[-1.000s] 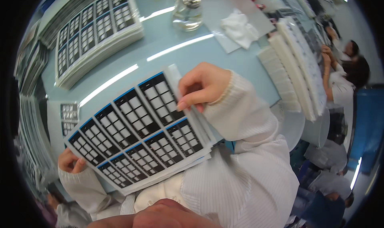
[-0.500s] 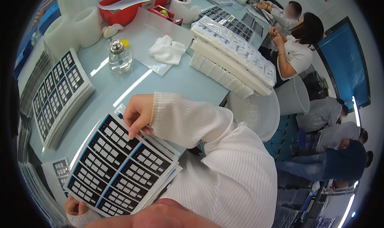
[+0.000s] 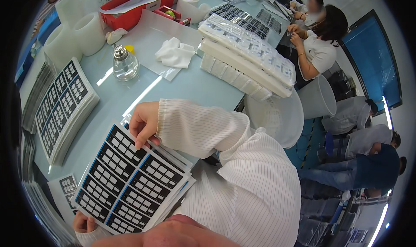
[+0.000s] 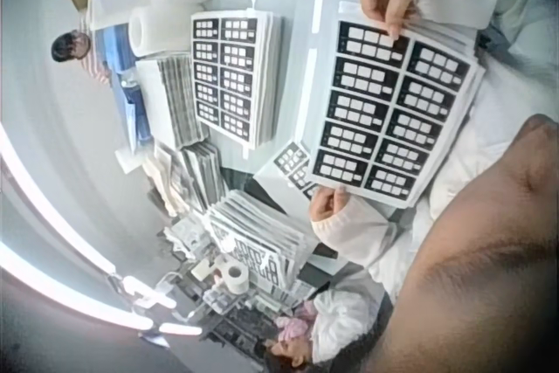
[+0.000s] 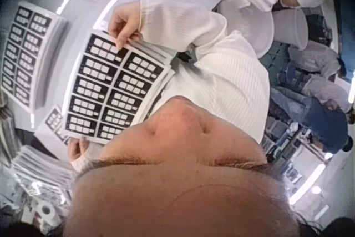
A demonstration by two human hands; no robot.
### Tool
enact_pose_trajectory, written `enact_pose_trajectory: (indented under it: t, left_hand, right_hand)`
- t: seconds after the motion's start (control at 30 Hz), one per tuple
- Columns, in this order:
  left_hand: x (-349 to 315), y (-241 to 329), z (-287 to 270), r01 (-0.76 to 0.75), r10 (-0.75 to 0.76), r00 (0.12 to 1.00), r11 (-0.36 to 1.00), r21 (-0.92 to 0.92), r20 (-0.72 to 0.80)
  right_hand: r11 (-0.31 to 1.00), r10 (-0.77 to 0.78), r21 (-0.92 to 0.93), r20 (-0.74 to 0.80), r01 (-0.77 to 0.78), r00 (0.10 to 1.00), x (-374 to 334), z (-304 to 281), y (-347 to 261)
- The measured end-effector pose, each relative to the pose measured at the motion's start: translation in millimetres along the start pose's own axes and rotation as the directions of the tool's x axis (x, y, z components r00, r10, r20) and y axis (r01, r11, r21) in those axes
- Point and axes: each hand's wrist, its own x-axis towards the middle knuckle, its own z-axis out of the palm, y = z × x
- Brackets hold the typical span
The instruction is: Inspecting and organizing printed sheets of labels at an inspection station.
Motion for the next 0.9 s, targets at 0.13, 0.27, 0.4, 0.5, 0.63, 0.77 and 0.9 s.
enact_pose_trajectory:
  t: [0.13, 0.27, 0.4, 0.5, 0.63, 0.77, 0.9]
  left_hand:
    - [-1, -3, 2, 0.028, -0.024, 0.998, 0.996, 0.080, -0.050]
    - [0, -1, 8, 0.129, -0.125, 0.992, 0.981, 0.147, -0.034]
    - [5, 12, 13, 0.063, -0.081, 0.986, 0.990, 0.126, 0.144]
    - [5, 21, 18, 0.091, -0.112, 0.967, 0.991, 0.099, 0.230]
    - [4, 26, 19, 0.158, -0.180, 0.957, 0.981, 0.110, 0.226]
    - [1, 26, 12, 0.298, -0.316, 0.931, 0.947, 0.122, 0.182]
    - [-3, 24, 23, 0.197, -0.197, 0.980, 0.980, 0.006, -0.018]
  right_hand:
    - [0.999, -0.027, 0.037, 0.013, 0.027, 1.000, 2, 3, -3]
    - [1.000, -0.009, 0.003, -0.014, 0.009, 1.000, 1, 5, -7]
    - [0.997, 0.028, -0.076, -0.010, -0.029, 1.000, 1, 5, -4]
    - [0.988, 0.068, -0.142, 0.001, -0.068, 0.998, 7, 5, -1]
    - [0.967, 0.113, -0.233, 0.019, -0.105, 0.993, 10, 5, 7]
    - [0.982, 0.102, -0.172, 0.154, -0.075, 0.983, 14, 2, 13]
    - [0.988, 0.097, -0.129, 0.059, -0.089, 0.994, 21, 3, 6]
